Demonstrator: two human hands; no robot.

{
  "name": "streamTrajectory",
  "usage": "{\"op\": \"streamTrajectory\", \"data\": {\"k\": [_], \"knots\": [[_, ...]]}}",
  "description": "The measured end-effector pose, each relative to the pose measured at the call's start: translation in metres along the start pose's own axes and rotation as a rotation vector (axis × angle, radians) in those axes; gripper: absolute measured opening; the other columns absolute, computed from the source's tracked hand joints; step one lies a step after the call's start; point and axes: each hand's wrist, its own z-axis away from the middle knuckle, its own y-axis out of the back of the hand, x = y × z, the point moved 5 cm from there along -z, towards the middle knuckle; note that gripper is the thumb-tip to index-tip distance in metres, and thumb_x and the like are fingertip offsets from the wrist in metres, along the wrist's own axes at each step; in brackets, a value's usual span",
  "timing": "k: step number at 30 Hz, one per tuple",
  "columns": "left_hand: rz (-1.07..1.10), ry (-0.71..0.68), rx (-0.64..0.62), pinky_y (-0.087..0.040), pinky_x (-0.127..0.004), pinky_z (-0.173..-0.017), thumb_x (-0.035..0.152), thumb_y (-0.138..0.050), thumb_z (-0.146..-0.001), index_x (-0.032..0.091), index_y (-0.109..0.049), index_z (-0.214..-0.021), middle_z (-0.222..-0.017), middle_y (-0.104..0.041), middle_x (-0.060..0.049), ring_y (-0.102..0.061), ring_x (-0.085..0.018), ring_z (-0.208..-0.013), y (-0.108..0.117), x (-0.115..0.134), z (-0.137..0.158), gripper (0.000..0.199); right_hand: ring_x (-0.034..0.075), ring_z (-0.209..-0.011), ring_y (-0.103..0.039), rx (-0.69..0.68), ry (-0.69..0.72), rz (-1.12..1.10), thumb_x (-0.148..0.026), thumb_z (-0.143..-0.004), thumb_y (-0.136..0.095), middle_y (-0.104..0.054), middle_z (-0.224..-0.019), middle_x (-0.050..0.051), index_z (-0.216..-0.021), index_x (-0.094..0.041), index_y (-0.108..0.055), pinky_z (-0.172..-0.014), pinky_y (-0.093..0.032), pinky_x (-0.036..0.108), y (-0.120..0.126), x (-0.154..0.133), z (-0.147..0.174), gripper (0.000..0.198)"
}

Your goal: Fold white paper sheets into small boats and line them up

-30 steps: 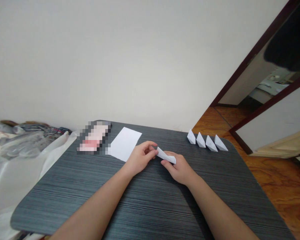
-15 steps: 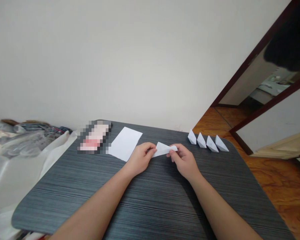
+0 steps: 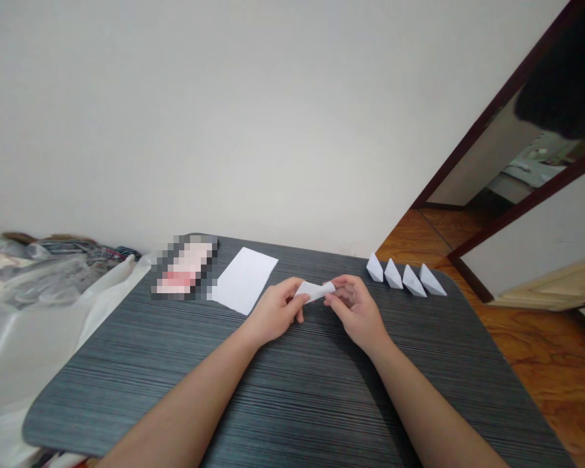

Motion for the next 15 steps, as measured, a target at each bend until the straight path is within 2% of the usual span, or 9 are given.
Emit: {"op": "streamTrajectory", "data": {"k": [4,7,11,15], "knots": [[-0.047,-0.026,0.020,-0.036,-0.022,-0.053,0.034,-0.043,-0.087,0.018,-0.058,-0.092,-0.053,-0.054,0.003,-0.050,-0.012,-0.051,0.0021,0.0031,0.0002,0.022,0.018,-0.081,-0.062,-0.002,0.012,0.061,-0.029,-0.083,-0.056,-0.062,-0.102,0.008,-0.103,-0.021,-0.049,-0.068,-0.050,0.031,0.0017,-0.0005,-0.0004,0.023],[-0.061,-0.022,0.024,-0.036,-0.022,-0.054,0.033,-0.043,-0.087,0.018,-0.058,-0.090,-0.053,-0.053,0.003,-0.049,-0.012,-0.051,0.0024,0.0040,-0.0001,0.022,0.018,-0.087,-0.060,-0.010,0.035,0.054,-0.028,-0.082,-0.057,-0.058,-0.111,0.009,-0.092,-0.021,-0.050,-0.070,-0.050,0.030,0.0015,-0.0014,-0.0008,0.014],[-0.047,-0.016,0.026,-0.036,-0.022,-0.054,0.033,-0.043,-0.086,0.018,-0.058,-0.090,-0.052,-0.053,0.003,-0.050,-0.012,-0.051,0.0023,0.0029,-0.0002,0.022,0.018,-0.090,-0.058,-0.034,0.039,0.020,-0.028,-0.082,-0.056,-0.059,-0.105,0.008,-0.085,-0.020,-0.050,-0.074,-0.048,0.031,0.0007,-0.0013,-0.0015,0.010],[-0.015,-0.013,0.012,-0.038,-0.022,-0.052,0.033,-0.042,-0.087,0.018,-0.057,-0.091,-0.053,-0.054,0.003,-0.050,-0.011,-0.050,0.0013,0.0006,0.0002,0.021,0.016,-0.076,-0.057,-0.063,0.016,0.038,-0.029,-0.084,-0.054,-0.060,-0.090,0.005,-0.089,-0.020,-0.055,-0.067,-0.047,0.028,0.0011,0.0005,-0.0017,0.011]]}}
